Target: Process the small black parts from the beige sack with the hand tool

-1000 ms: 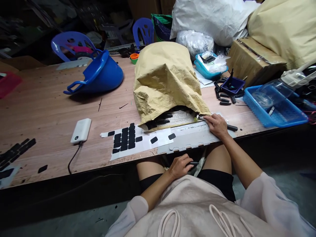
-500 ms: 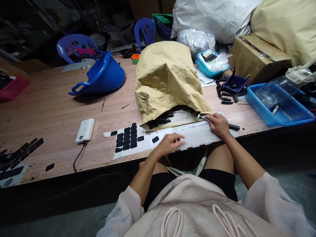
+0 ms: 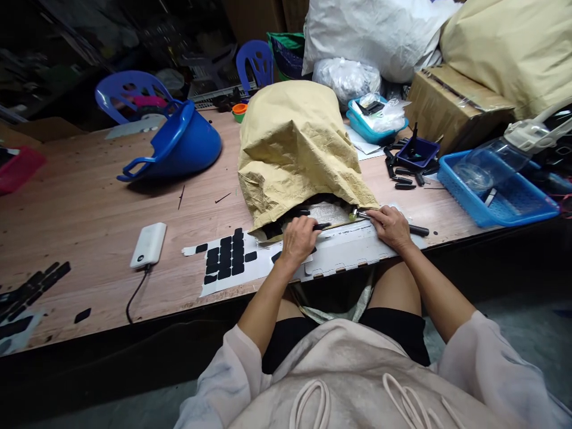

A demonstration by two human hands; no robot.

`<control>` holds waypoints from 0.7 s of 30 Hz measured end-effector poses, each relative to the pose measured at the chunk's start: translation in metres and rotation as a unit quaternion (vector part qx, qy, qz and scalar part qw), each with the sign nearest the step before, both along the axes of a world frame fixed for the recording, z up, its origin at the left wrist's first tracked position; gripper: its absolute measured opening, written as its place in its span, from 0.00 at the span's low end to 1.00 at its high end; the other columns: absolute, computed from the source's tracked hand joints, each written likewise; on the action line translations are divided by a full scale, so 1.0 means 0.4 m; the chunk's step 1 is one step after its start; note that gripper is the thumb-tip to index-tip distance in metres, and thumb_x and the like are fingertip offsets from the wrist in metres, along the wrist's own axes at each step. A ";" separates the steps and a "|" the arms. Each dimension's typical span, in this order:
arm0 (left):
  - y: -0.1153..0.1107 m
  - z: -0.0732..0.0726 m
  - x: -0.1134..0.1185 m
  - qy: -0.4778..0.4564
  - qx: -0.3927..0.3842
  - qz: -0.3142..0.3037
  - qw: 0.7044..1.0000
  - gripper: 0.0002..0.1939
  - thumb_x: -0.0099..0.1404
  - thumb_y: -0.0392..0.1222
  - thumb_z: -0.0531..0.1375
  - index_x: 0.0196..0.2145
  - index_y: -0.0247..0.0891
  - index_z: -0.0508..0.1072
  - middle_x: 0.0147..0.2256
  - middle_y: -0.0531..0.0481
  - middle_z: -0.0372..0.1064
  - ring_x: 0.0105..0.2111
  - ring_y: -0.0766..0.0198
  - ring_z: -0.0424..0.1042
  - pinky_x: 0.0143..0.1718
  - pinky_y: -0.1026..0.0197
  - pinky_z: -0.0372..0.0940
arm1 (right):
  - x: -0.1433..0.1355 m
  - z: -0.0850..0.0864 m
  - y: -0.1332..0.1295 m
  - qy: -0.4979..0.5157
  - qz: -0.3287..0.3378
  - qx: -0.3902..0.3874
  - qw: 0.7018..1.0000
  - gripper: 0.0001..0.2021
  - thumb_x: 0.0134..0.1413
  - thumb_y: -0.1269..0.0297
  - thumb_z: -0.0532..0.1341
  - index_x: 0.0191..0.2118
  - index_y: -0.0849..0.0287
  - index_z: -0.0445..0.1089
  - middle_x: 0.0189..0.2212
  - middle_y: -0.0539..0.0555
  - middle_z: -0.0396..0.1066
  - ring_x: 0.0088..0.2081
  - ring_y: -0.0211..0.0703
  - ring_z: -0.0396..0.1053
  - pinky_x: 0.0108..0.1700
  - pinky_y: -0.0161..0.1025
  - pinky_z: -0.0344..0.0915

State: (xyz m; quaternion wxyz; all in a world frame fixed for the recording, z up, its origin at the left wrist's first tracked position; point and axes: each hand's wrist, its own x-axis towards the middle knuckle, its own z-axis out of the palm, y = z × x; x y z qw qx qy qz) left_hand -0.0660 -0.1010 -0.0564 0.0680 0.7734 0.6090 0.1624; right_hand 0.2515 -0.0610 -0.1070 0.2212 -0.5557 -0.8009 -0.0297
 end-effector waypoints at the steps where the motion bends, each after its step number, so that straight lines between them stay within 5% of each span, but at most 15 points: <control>1: -0.001 -0.008 0.024 -0.015 0.003 -0.030 0.999 0.06 0.72 0.42 0.64 0.46 0.43 0.77 0.45 0.43 0.76 0.48 0.49 0.71 0.50 0.50 0.65 | 0.000 -0.001 0.000 0.002 -0.001 0.000 1.000 0.17 0.71 0.58 0.55 0.55 0.48 0.80 0.39 0.57 0.73 0.41 0.50 0.63 0.44 0.44 0.58; 4: 0.007 -0.037 0.086 -0.049 -0.022 -0.074 0.996 0.05 0.71 0.42 0.65 0.45 0.44 0.77 0.44 0.45 0.76 0.48 0.50 0.69 0.50 0.50 0.63 | 0.000 0.000 -0.001 0.005 -0.002 0.003 1.000 0.17 0.70 0.58 0.56 0.55 0.48 0.80 0.38 0.57 0.73 0.41 0.50 0.62 0.44 0.44 0.58; 7: 0.017 -0.066 0.110 -0.083 -0.041 -0.051 0.994 0.07 0.70 0.42 0.67 0.45 0.43 0.78 0.45 0.46 0.75 0.49 0.51 0.69 0.51 0.51 0.63 | -0.001 0.001 -0.002 0.001 0.001 0.003 1.000 0.17 0.71 0.57 0.55 0.54 0.48 0.80 0.38 0.57 0.72 0.41 0.50 0.62 0.43 0.43 0.58; 16: 0.037 -0.104 0.090 -0.193 -0.065 -0.007 0.979 0.08 0.64 0.41 0.72 0.41 0.42 0.82 0.40 0.49 0.75 0.46 0.55 0.70 0.52 0.53 0.64 | 0.003 0.010 -0.002 0.004 0.007 -0.001 1.000 0.17 0.71 0.58 0.55 0.53 0.50 0.81 0.37 0.57 0.73 0.39 0.49 0.64 0.43 0.44 0.60; 21: 0.041 -0.106 0.093 -0.218 -0.074 0.004 0.973 0.08 0.62 0.41 0.73 0.40 0.43 0.83 0.39 0.50 0.74 0.46 0.55 0.70 0.52 0.53 0.65 | -0.054 0.053 -0.062 0.083 0.029 -0.014 0.996 0.18 0.72 0.59 0.54 0.57 0.49 0.78 0.40 0.57 0.75 0.43 0.49 0.69 0.45 0.43 0.67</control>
